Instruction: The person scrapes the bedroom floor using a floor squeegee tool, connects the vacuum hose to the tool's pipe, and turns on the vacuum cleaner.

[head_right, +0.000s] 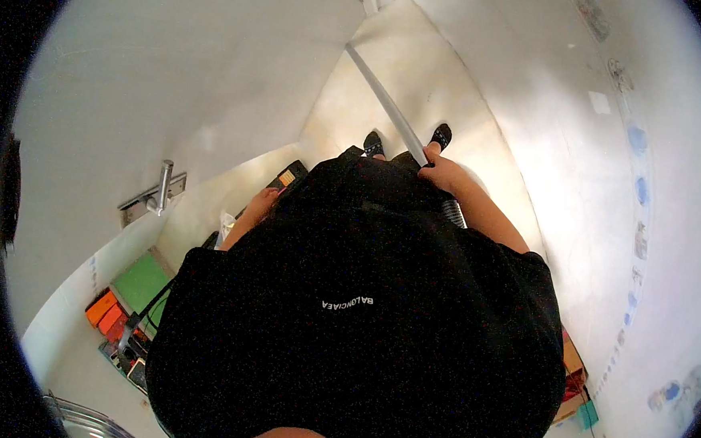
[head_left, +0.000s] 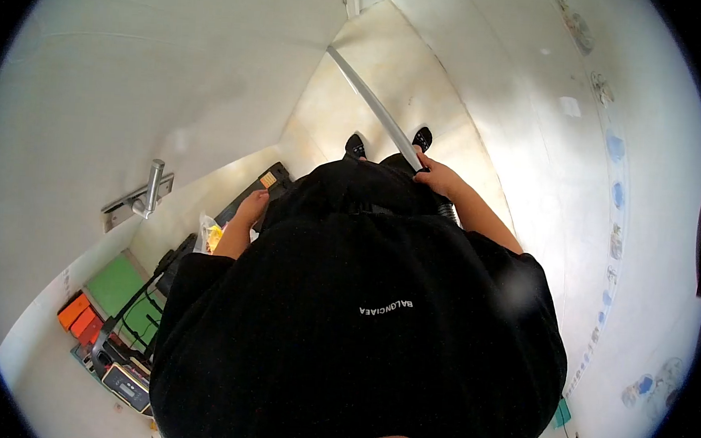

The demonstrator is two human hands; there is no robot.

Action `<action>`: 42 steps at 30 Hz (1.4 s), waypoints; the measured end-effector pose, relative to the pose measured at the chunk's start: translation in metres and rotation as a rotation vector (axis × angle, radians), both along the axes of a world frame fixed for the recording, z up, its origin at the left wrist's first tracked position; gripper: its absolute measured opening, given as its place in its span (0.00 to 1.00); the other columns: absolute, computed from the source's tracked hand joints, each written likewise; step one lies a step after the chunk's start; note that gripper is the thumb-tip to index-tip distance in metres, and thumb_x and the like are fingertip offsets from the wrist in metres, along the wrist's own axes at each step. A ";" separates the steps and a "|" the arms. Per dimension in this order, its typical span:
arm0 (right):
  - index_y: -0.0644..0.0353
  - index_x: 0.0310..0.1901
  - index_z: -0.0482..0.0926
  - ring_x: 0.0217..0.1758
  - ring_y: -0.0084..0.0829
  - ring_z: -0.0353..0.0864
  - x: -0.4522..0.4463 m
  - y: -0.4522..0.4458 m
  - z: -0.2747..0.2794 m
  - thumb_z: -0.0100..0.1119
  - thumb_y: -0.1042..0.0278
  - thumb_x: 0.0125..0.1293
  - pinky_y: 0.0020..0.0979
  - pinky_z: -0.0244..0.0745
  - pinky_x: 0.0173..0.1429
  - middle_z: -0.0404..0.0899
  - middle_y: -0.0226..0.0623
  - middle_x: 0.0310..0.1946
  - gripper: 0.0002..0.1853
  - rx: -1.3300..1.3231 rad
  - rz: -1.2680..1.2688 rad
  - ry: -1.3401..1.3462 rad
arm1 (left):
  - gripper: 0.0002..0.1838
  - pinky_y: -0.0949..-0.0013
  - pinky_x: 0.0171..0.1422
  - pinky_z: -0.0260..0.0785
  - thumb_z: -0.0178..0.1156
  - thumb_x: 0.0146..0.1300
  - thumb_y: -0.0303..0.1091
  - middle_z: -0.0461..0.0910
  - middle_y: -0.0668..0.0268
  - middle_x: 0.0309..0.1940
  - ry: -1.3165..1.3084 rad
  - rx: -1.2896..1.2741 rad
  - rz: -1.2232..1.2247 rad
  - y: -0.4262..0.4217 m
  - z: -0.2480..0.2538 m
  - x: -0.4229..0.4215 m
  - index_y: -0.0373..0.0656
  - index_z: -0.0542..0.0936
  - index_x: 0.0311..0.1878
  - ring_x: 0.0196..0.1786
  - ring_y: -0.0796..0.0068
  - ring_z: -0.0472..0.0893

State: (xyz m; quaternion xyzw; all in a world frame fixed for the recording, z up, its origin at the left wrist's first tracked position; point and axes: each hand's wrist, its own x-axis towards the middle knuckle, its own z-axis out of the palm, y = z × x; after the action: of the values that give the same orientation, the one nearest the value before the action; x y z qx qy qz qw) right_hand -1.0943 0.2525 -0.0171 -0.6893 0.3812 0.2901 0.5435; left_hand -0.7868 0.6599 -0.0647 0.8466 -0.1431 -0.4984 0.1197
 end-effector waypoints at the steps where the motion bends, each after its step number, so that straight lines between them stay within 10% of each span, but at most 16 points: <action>1: 0.50 0.67 0.56 0.59 0.42 0.69 -0.002 -0.003 -0.002 0.59 0.59 0.49 0.29 0.59 0.63 0.68 0.50 0.58 0.41 0.001 0.002 0.001 | 0.23 0.63 0.58 0.64 0.48 0.62 0.48 0.76 0.51 0.48 0.001 0.001 0.002 0.002 -0.002 0.000 0.42 0.74 0.52 0.54 0.56 0.74; 7: 0.52 0.64 0.60 0.57 0.43 0.71 -0.019 -0.014 0.005 0.59 0.57 0.51 0.31 0.61 0.60 0.72 0.50 0.53 0.37 0.008 -0.133 -0.105 | 0.18 0.62 0.50 0.67 0.48 0.62 0.44 0.77 0.53 0.40 -0.173 0.047 -0.591 0.051 -0.022 0.037 0.39 0.75 0.44 0.45 0.57 0.76; 10: 0.53 0.65 0.60 0.58 0.41 0.70 -0.036 -0.010 0.017 0.58 0.59 0.52 0.30 0.60 0.61 0.72 0.48 0.54 0.37 0.021 -0.121 -0.069 | 0.16 0.64 0.37 0.66 0.45 0.63 0.45 0.75 0.67 0.36 -0.164 0.038 0.998 0.040 0.037 0.044 0.46 0.74 0.45 0.33 0.72 0.72; 13: 0.52 0.67 0.56 0.62 0.39 0.66 -0.046 -0.010 0.056 0.57 0.59 0.52 0.29 0.57 0.64 0.67 0.49 0.59 0.39 0.110 -0.034 -0.001 | 0.24 0.62 0.56 0.60 0.43 0.65 0.49 0.65 0.69 0.62 -0.157 -0.252 1.340 0.079 0.054 0.095 0.51 0.63 0.62 0.59 0.68 0.68; 17: 0.40 0.67 0.55 0.59 0.44 0.68 -0.053 -0.001 0.061 0.54 0.58 0.52 0.32 0.59 0.63 0.70 0.50 0.56 0.38 0.061 0.192 0.153 | 0.26 0.62 0.64 0.55 0.39 0.67 0.46 0.61 0.65 0.65 -0.344 -0.699 1.555 0.086 0.090 0.135 0.44 0.60 0.64 0.64 0.63 0.63; 26: 0.34 0.66 0.56 0.55 0.45 0.73 -0.032 0.013 0.043 0.53 0.56 0.56 0.36 0.64 0.59 0.73 0.50 0.53 0.35 -0.109 0.400 0.223 | 0.24 0.59 0.58 0.64 0.45 0.64 0.46 0.69 0.61 0.57 -0.344 -1.231 1.488 0.073 0.123 0.157 0.42 0.68 0.58 0.57 0.63 0.70; 42: 0.50 0.69 0.50 0.53 0.42 0.73 -0.226 0.120 0.076 0.54 0.54 0.58 0.32 0.64 0.57 0.71 0.50 0.54 0.38 0.086 -0.369 0.255 | 0.15 0.67 0.44 0.69 0.50 0.57 0.43 0.76 0.67 0.38 -0.557 -1.183 1.666 0.024 0.135 0.134 0.42 0.74 0.40 0.40 0.71 0.76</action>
State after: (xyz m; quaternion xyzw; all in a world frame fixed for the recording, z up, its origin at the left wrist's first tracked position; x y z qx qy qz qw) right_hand -1.3206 0.3728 0.0593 -0.5418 0.5536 0.2867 0.5638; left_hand -0.6525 0.6844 0.0707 0.5688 0.2406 0.1019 0.7799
